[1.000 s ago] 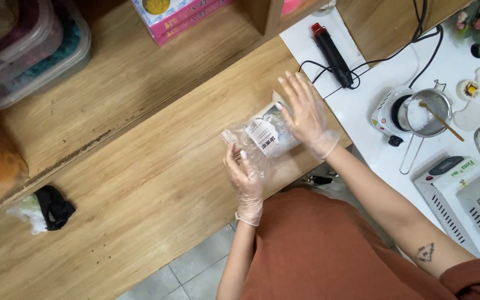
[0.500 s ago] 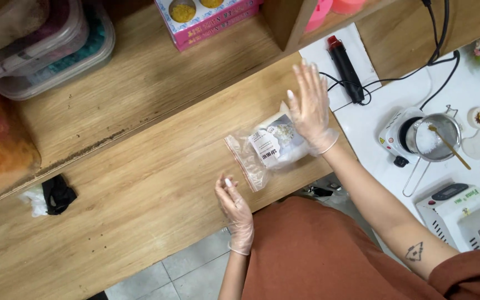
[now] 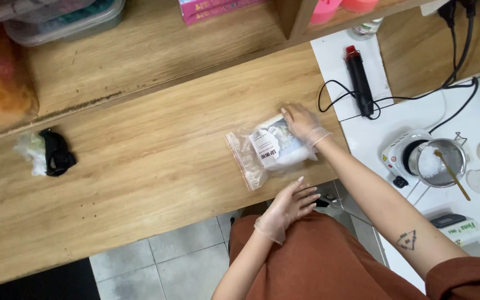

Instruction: Measuring wax pellets from a plastic bag into a small metal pot using a spoon, then sealing and storing the bag.

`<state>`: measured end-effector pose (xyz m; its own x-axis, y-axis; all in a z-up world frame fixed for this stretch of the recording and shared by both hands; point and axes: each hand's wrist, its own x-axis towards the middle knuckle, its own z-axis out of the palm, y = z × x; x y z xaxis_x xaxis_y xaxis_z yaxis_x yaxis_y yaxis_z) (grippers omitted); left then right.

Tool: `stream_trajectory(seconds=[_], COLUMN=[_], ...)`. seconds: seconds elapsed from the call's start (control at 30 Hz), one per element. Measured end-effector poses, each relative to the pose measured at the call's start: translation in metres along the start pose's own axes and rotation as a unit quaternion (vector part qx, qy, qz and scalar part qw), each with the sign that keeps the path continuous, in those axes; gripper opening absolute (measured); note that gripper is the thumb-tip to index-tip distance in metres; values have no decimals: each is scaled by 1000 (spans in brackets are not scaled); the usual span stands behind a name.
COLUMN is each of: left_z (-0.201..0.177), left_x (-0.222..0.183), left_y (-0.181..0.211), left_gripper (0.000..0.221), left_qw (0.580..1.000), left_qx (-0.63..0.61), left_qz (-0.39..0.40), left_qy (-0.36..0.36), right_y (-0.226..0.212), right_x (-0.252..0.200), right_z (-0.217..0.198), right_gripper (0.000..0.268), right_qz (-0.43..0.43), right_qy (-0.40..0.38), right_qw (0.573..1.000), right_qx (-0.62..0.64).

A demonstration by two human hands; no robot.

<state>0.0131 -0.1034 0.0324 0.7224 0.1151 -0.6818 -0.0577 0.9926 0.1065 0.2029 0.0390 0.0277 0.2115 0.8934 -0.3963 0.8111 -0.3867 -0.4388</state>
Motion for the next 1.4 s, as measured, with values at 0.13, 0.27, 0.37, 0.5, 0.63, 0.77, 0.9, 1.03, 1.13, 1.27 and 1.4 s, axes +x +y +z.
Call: stream_trajectory(seconds=[0.13,0.27,0.37,0.5,0.63,0.77,0.9,1.03,1.13,1.27,1.4], left_z=[-31,-49,-45,-43,-45,25,94,74,2,-9,-2], left_x=[71,67,64,66,44,-23,-92,-63,5,23,39], left_y=[-9,-18,4,17,40,62,67,66,43,45,76], left_gripper=[55,63,68,71,80,66,59,63,66,80,73], left_qw=[997,985,963,918,906,872,809,765,793,673,968], left_qx=[-7,81,134,46,136,235,370,463,517,581,123], left_qz=[71,97,140,262,239,336,425,395,179,263,102], left_qy=[-7,119,188,294,321,268,167,211,267,375,193], right_y=[8,32,53,42,31,11,9,27,62,65,95], right_x=[-11,-53,-49,-54,-69,-113,-180,-174,-153,-139,-132], right_z=[-13,-12,3,10,1,-49,-73,-39,8,11,26], right_gripper=[60,69,70,96,91,96,102,103,92,88,94], right_qz=[134,222,104,112,212,204,89,56,198,231,250], right_qy=[-33,-159,-105,-140,-232,-149,-5,54,-82,-113,-77], right_qw=[985,940,979,965,879,884,835,832,858,903,848], right_qx=[100,203,139,194,360,394,543,549,467,345,461])
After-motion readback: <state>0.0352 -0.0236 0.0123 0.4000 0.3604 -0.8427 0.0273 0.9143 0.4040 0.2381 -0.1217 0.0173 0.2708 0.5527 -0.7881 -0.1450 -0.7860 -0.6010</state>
